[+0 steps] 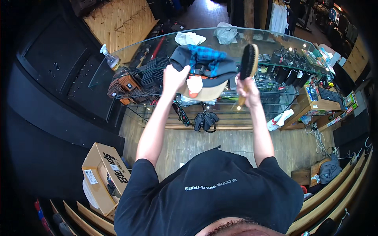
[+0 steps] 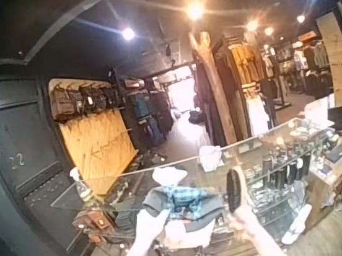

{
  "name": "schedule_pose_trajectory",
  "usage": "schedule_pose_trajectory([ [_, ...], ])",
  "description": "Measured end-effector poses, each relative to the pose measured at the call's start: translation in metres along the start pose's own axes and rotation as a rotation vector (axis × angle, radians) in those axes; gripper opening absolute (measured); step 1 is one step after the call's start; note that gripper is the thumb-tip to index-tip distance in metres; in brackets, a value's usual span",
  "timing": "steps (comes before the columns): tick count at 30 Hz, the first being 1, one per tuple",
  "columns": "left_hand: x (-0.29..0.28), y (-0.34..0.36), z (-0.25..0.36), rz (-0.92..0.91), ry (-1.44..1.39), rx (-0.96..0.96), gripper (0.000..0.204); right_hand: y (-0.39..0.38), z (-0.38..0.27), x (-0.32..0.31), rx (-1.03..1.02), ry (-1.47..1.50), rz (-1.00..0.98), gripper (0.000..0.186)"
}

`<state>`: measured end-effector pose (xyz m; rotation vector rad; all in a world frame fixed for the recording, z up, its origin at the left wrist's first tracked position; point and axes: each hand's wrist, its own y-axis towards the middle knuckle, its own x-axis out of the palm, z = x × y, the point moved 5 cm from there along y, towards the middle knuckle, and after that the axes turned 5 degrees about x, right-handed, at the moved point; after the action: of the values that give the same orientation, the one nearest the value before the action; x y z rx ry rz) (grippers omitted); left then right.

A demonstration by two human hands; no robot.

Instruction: The person is removing hats from a storage box, cleaning them with a wooden brush, and placing them onto display shelves.

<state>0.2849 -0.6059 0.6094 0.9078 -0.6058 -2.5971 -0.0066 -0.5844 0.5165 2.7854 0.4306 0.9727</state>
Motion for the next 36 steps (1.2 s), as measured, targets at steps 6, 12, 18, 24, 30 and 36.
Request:
schedule_pose_trajectory([
  [6, -0.02, 0.007, 0.037, -0.24, 0.357, 0.201, 0.044, -0.022, -0.112, 0.028, -0.365, -1.189, 0.001, 0.046],
  [12, -0.002, -0.018, 0.068, -0.452, 0.296, 0.307, 0.046, -0.02, -0.118, 0.074, -0.368, -2.075, -0.131, 0.051],
  [18, 0.002, -0.036, 0.08, -0.454, 0.361, 0.401, 0.044, -0.022, -0.121, 0.069, -0.929, -2.063, 0.013, 0.051],
  [24, 0.027, -0.038, 0.061, -0.594, 0.191, 0.32, 0.046, -0.036, -0.109, 0.065, -0.935, -1.763, 0.169, 0.051],
  [30, 0.043, -0.042, 0.041, -0.901, -0.18, 0.19, 0.035, -0.043, -0.131, 0.041, -0.954, -1.821, -0.046, 0.049],
  [36, 0.067, -0.052, 0.036, -1.129, -0.179, 0.194, 0.037, -0.067, -0.153, 0.036, -0.934, -1.815, 0.074, 0.049],
])
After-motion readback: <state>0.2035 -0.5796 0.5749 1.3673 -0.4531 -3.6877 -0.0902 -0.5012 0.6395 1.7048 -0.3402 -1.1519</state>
